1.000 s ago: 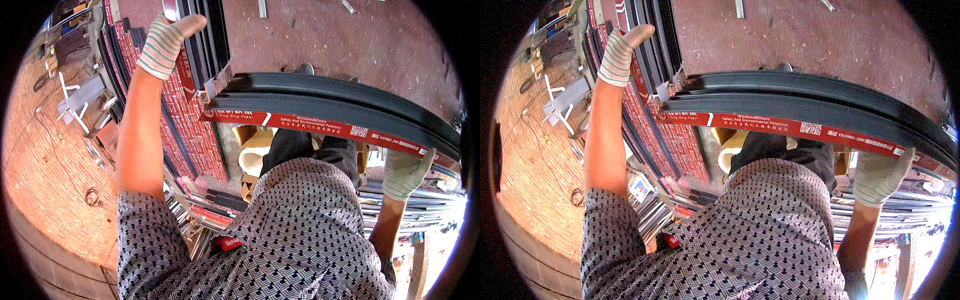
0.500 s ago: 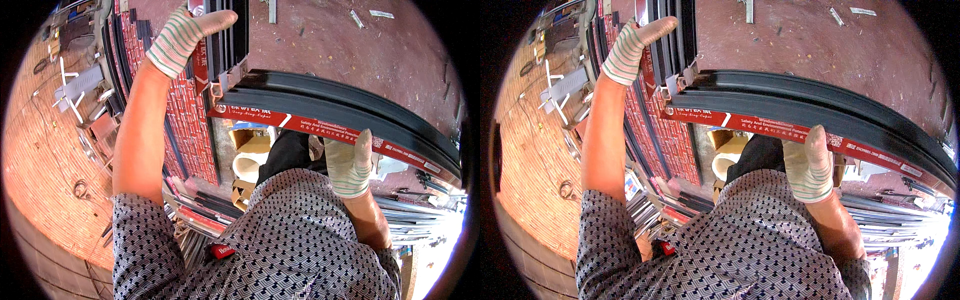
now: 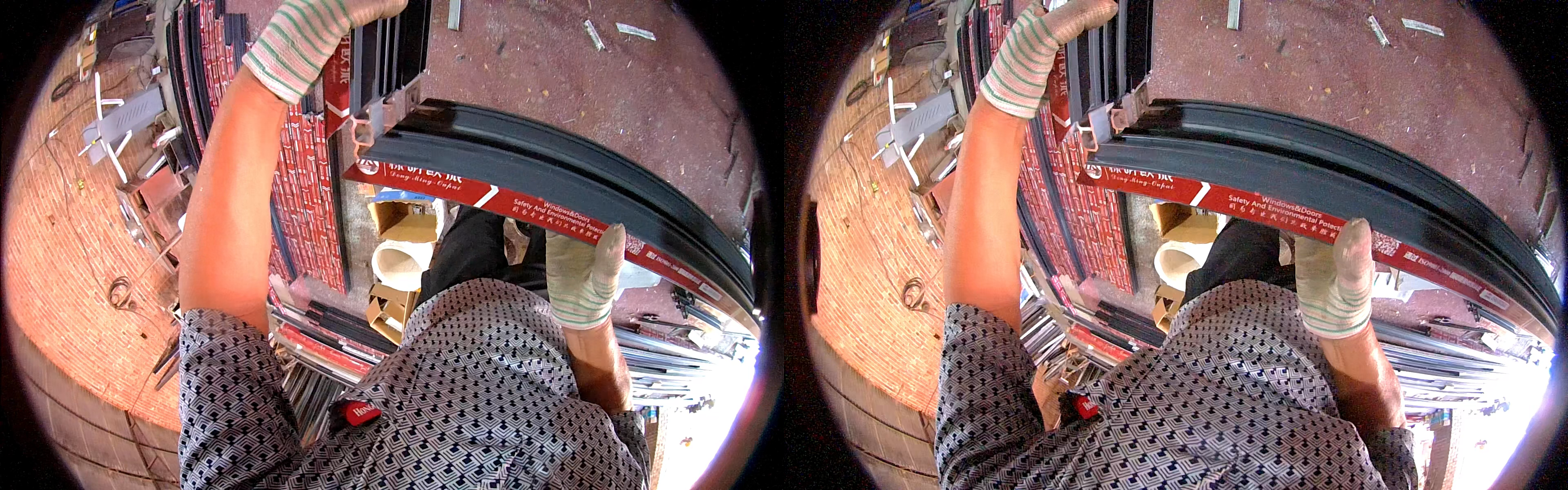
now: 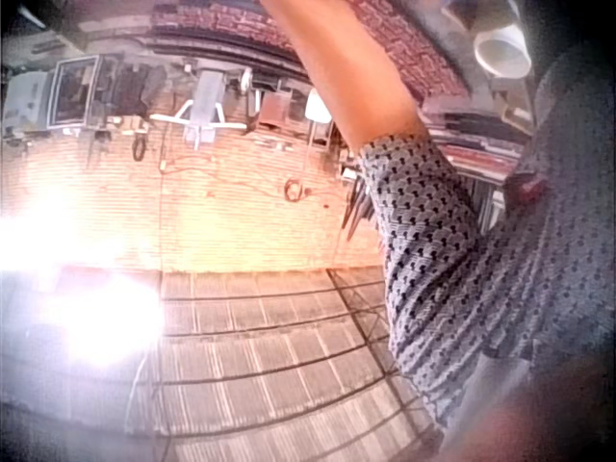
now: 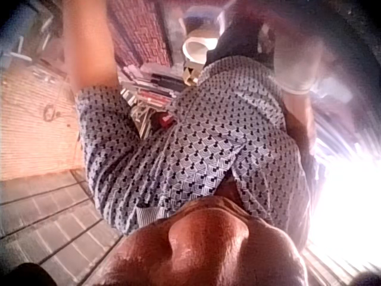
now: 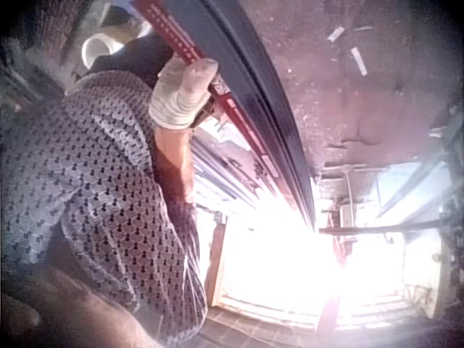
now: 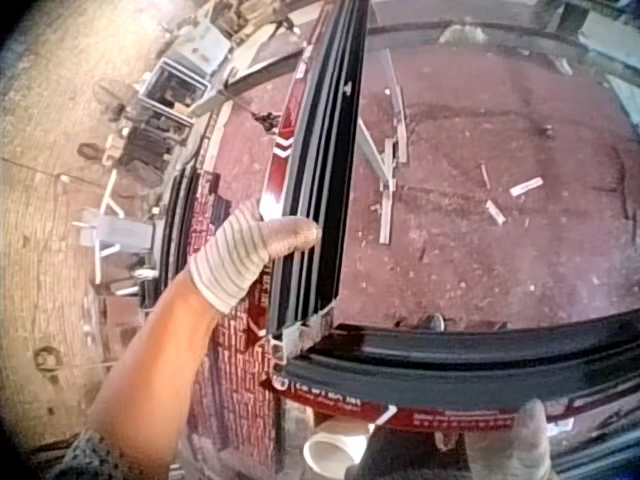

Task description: The person assembles a window frame by hand in a workshop. They pick up metal corner connectors and insert them into the ends of long aluminum profiles. They then join the profiles together to form a rectangular frame, checking the alignment of the corners.

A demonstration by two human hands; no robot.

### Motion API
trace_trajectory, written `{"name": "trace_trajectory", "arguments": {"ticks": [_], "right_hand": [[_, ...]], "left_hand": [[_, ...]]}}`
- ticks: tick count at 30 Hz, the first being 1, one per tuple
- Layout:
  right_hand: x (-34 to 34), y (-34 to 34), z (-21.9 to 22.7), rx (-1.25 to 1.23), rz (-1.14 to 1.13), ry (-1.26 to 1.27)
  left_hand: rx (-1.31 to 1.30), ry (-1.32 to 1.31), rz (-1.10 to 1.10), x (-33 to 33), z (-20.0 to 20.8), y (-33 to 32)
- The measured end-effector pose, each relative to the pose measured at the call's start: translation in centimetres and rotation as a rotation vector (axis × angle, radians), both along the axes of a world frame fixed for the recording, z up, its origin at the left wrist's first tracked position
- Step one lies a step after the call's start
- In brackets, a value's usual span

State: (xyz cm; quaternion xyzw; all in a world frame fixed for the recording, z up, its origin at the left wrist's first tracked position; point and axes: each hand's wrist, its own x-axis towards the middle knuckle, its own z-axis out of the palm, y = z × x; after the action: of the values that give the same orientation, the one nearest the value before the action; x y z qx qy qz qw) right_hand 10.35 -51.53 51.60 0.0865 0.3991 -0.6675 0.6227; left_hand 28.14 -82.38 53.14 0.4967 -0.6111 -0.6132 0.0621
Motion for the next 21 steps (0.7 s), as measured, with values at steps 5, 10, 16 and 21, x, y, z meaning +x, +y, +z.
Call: {"name": "trace_trajectory", "arguments": {"ticks": [5, 10, 16, 21], "right_hand": [[0.1, 0.7, -0.4, 0.13, 0.06, 0.111], [0.3, -0.1, 0.4, 0.168, 0.0, 0.111], [0.3, 0.3, 0.1, 0.09, -0.061, 0.061], [0.5, 0.1, -0.4, 0.098, -0.051, 0.091]], "left_hand": [[-0.01, 0.016, 0.044, 0.0, -0.5, -0.1], [-0.021, -0.009, 0.042, -0.2, -0.1, 0.1], [-0.097, -0.07, -0.101, 0.4, -0.4, -0.8], [-0.005, -0.011, 0.013, -0.8, 0.4, 0.1]]}}
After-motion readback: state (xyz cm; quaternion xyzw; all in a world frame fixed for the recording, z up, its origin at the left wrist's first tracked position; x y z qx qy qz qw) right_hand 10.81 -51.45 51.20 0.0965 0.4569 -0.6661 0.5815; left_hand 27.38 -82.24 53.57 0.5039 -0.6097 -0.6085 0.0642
